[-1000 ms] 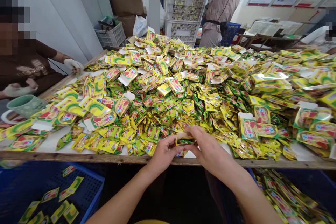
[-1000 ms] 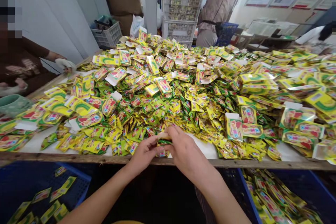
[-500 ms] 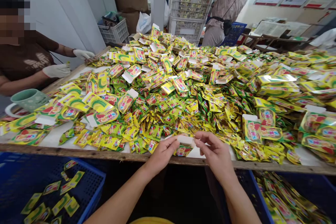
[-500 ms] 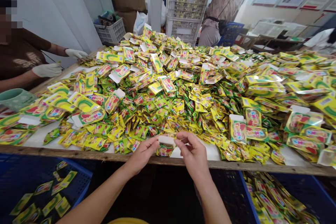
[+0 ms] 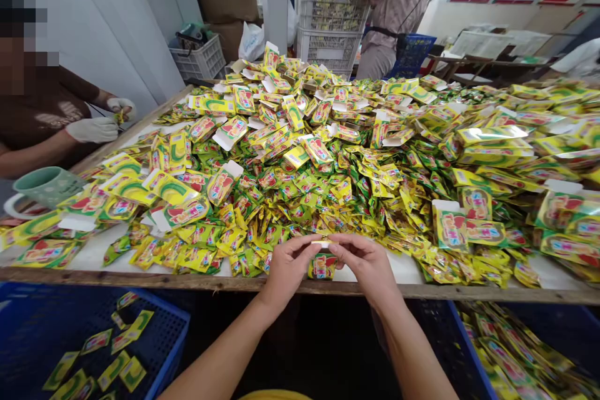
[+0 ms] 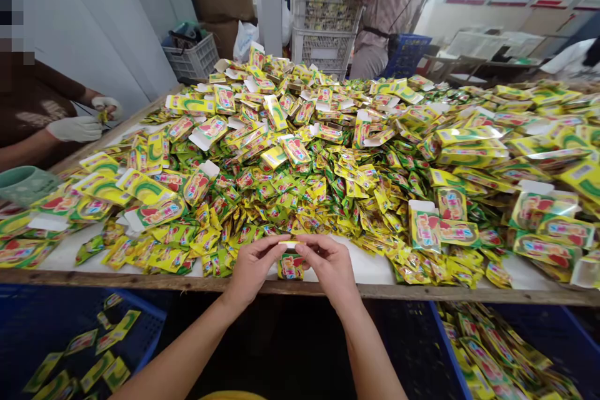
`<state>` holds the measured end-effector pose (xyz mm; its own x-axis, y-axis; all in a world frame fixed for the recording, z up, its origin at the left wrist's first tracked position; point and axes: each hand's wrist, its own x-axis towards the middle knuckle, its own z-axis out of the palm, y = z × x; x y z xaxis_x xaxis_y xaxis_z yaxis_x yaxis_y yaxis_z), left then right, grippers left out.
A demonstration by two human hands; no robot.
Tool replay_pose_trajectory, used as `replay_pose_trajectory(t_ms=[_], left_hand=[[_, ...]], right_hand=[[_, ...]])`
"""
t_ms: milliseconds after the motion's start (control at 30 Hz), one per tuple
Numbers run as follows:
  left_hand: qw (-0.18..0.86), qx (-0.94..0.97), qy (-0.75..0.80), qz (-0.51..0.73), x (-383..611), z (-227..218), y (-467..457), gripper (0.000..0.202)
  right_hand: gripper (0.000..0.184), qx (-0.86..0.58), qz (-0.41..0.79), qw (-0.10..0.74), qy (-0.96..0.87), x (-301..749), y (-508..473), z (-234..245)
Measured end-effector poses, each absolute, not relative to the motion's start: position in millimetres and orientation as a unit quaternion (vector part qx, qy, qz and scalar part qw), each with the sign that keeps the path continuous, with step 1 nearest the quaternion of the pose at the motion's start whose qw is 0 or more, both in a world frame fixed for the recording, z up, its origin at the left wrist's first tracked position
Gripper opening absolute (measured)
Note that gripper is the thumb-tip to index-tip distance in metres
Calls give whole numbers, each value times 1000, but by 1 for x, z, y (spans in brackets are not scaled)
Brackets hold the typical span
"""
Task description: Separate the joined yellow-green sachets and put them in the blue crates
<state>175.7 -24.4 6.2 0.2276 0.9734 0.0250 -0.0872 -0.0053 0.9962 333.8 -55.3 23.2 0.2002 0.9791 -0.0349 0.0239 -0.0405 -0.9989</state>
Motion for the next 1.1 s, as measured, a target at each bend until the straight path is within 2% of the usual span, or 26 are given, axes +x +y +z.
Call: replay_pose_trajectory(t_ms=[133,267,400,500,600,733,833,900,967,1000,1100], left_hand=[[525,586,395,474,177,5,-22,18],[449,671,313,500,170,4,-18,8],[426,718,265,483,160,-3,-19,19],[405,757,245,450,154,-9,-22,23],[389,791,235,410,153,-11,-27,28],[354,827,279,336,162,-9,-29,38],[374,814,281,345,167,-5,-28,36],[403,762,312,401,156,3,-29,32],[418,679,397,455,125,14,-35,32],[418,633,453,468,102,20,-39,35],[386,563,600,417,9,25,-62,32]], right_hand=[[24,-572,433,529,-454,334,-55,22],[17,-538,385,531,-530,337,-57,22],[9,-536,320,516,-586,338,-66,18],[11,-539,267,486,-634,343,-77,18],[13,-533,268,458,-659,352,-74,20],[12,-529,229,449,-683,349,-22,22],[36,-553,151,388,-721,336,31,21],[32,-571,155,383,-710,334,54,22],[19,-579,185,408,-681,342,59,27],[17,-582,201,420,-667,349,56,31],[24,-595,267,419,-632,378,29,42]])
